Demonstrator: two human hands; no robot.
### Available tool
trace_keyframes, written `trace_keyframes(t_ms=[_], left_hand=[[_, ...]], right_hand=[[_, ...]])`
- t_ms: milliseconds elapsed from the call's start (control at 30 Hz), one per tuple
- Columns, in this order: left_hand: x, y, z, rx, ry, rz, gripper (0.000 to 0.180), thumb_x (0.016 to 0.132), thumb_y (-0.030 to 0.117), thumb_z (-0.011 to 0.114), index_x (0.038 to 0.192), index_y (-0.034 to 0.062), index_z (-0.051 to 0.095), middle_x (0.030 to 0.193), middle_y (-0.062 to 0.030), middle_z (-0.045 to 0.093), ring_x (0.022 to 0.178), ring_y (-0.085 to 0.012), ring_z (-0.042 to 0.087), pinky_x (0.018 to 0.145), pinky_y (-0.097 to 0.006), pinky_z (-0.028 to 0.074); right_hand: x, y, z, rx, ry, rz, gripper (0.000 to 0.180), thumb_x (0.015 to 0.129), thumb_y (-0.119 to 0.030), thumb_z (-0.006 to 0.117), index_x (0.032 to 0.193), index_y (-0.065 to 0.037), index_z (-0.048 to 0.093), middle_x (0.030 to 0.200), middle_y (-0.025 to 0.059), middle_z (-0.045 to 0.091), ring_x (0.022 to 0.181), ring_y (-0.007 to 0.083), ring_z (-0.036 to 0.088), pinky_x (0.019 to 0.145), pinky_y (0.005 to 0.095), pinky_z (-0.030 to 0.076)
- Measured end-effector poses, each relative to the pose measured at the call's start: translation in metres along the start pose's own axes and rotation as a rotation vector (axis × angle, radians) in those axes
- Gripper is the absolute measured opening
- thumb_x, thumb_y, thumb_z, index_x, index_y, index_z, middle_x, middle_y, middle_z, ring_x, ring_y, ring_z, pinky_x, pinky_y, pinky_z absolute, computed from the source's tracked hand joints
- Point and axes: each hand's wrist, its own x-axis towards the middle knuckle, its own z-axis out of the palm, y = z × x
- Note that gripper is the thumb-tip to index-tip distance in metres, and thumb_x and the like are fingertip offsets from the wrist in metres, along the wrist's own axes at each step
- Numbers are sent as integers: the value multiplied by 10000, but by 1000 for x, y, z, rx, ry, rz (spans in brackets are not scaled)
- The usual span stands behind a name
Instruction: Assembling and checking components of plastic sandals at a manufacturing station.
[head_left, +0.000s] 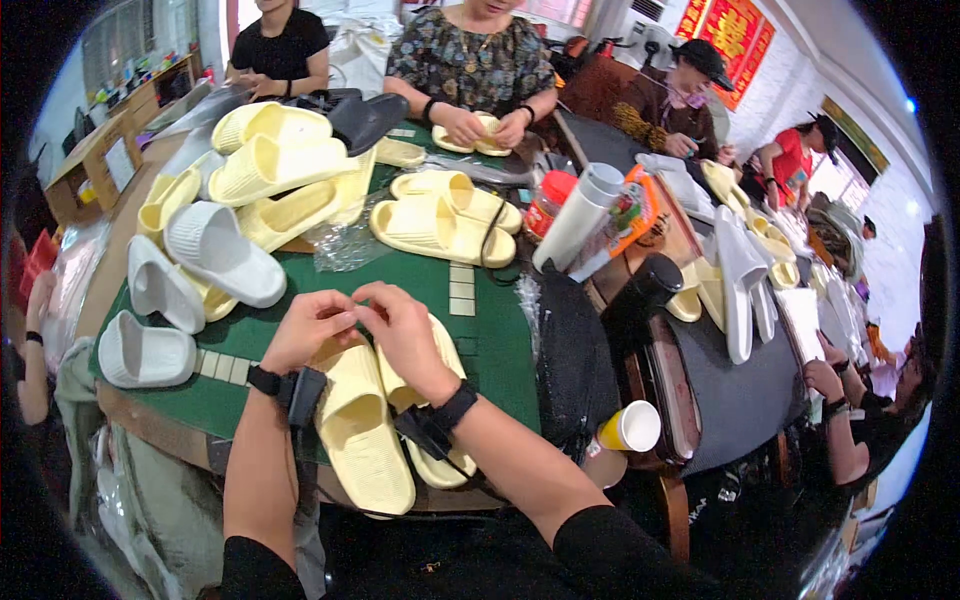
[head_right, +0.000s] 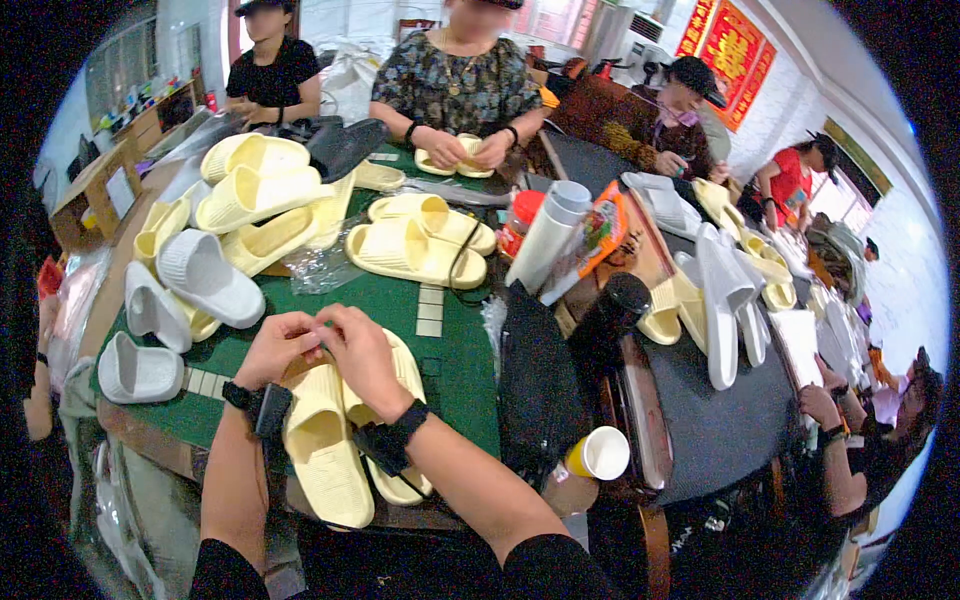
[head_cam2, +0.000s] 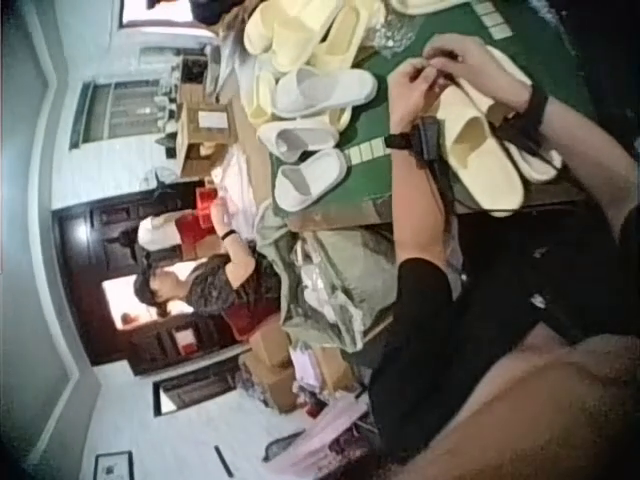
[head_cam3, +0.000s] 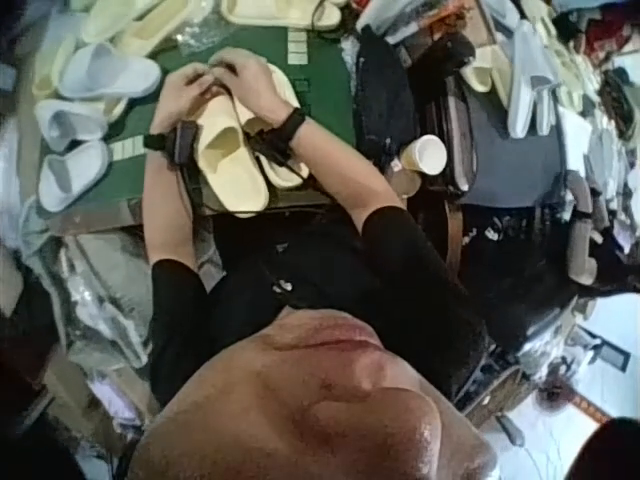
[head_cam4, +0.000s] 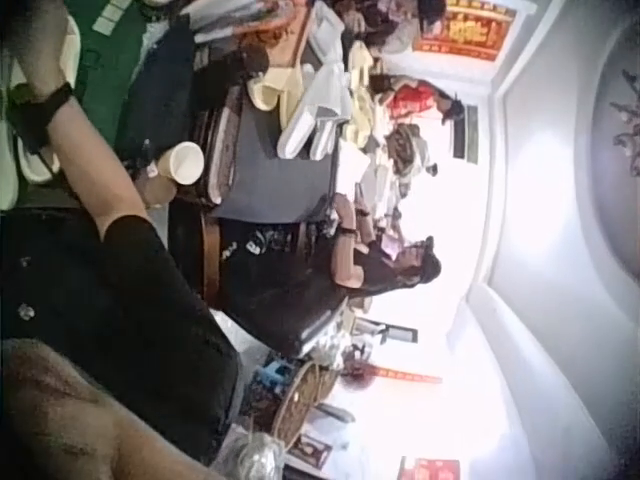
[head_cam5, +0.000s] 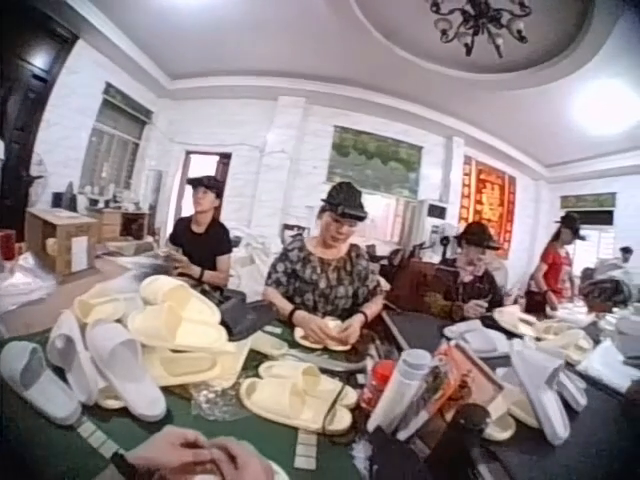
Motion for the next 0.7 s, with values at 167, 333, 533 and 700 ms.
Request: trace_keyframes(t_ms=[167, 333, 533, 700], left_hand=[[4, -5, -5, 28, -30, 24, 133, 919, 95, 663, 969, -28, 669, 808, -43, 666, 700, -90, 601, 658, -235, 495], [4, -1, -1, 66, 43, 6, 138, 893, 60, 668, 977, -48, 683, 817, -55, 673, 715, -100, 612, 663, -235, 497], [2, -4, -8, 119, 78, -18, 119, 870, -9, 615, 951, -69, 679, 813, -63, 668, 707, -111, 605, 673, -248, 504], [6, -17, -8, -18, 50, 4, 96, 895, 23, 618, 930, -57, 659, 807, -51, 651, 691, -103, 579, 657, -248, 488]], right_hand=[[0, 4, -1, 34, -29, -34, 70, 857, -87, 631, 913, -50, 648, 827, 152, 612, 787, 338, 612, 687, 411, 489], [1, 3, -2, 26, -27, 23, 88, 844, -76, 629, 915, -27, 612, 845, 159, 615, 797, 347, 617, 689, 418, 492], [1, 10, 11, 54, 29, -29, 84, 848, -62, 620, 901, -12, 578, 847, 163, 600, 797, 359, 603, 689, 419, 483], [0, 7, 5, 80, 10, 25, 94, 868, -60, 603, 892, -3, 533, 843, 170, 569, 780, 364, 587, 679, 424, 467]])
